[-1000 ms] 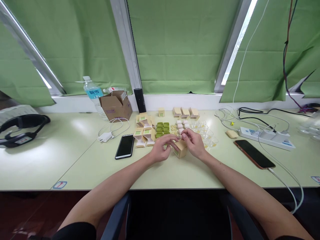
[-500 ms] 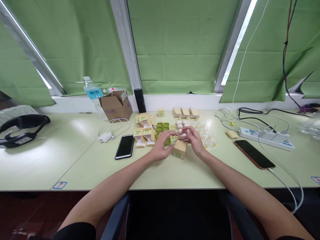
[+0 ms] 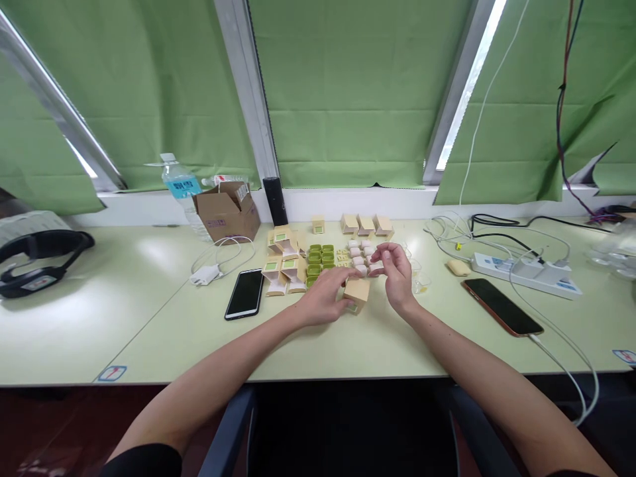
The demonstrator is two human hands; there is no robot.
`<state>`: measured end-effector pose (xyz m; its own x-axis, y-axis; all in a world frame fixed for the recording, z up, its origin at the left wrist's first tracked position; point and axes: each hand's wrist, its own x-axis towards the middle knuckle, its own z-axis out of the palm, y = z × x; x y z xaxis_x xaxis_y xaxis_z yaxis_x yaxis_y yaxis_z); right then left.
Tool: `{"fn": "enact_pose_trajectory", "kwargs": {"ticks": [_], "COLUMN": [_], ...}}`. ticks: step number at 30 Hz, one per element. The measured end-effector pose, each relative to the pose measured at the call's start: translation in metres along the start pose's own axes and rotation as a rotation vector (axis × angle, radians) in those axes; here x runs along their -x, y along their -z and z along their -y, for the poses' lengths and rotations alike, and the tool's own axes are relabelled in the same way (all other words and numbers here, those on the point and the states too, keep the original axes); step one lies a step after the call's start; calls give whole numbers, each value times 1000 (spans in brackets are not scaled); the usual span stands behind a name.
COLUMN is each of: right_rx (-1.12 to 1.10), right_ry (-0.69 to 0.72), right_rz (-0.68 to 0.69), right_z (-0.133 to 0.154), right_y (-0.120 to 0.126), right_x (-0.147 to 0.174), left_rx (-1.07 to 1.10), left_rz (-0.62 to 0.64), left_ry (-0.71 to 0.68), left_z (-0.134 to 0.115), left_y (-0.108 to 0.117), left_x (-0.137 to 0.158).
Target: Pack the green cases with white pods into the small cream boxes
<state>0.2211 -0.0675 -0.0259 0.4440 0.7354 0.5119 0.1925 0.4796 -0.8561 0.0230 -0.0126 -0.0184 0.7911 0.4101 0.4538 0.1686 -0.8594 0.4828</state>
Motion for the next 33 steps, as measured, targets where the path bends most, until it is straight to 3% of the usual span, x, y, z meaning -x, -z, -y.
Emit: {"fn": "enact_pose_trajectory", "kwargs": {"ticks": [6,11,15,23,28,33], "right_rx": [17,-17,-25,-52,-45,-44], "right_ry": [35,33,41,61,74,72], "right_rz": [-16,-16,0,23,44,45], "right_z": [2,4,9,17,20,18], "right_y": [0,-3,-5,-8,-7,-9], "right_x": [-3,-1,1,5,8,8], "left_rx": [-64,-300,-465,-533,-637,-741], "left_rz": [-150,-136,-82,24,56,121], "left_ry": [166,350,533,684,696,581], "left_z": [23,78,119,160,157,143], "left_y": [37,74,81,50,51,59], "left_x": [-46,-112,-143,-142,-139,-131]}}
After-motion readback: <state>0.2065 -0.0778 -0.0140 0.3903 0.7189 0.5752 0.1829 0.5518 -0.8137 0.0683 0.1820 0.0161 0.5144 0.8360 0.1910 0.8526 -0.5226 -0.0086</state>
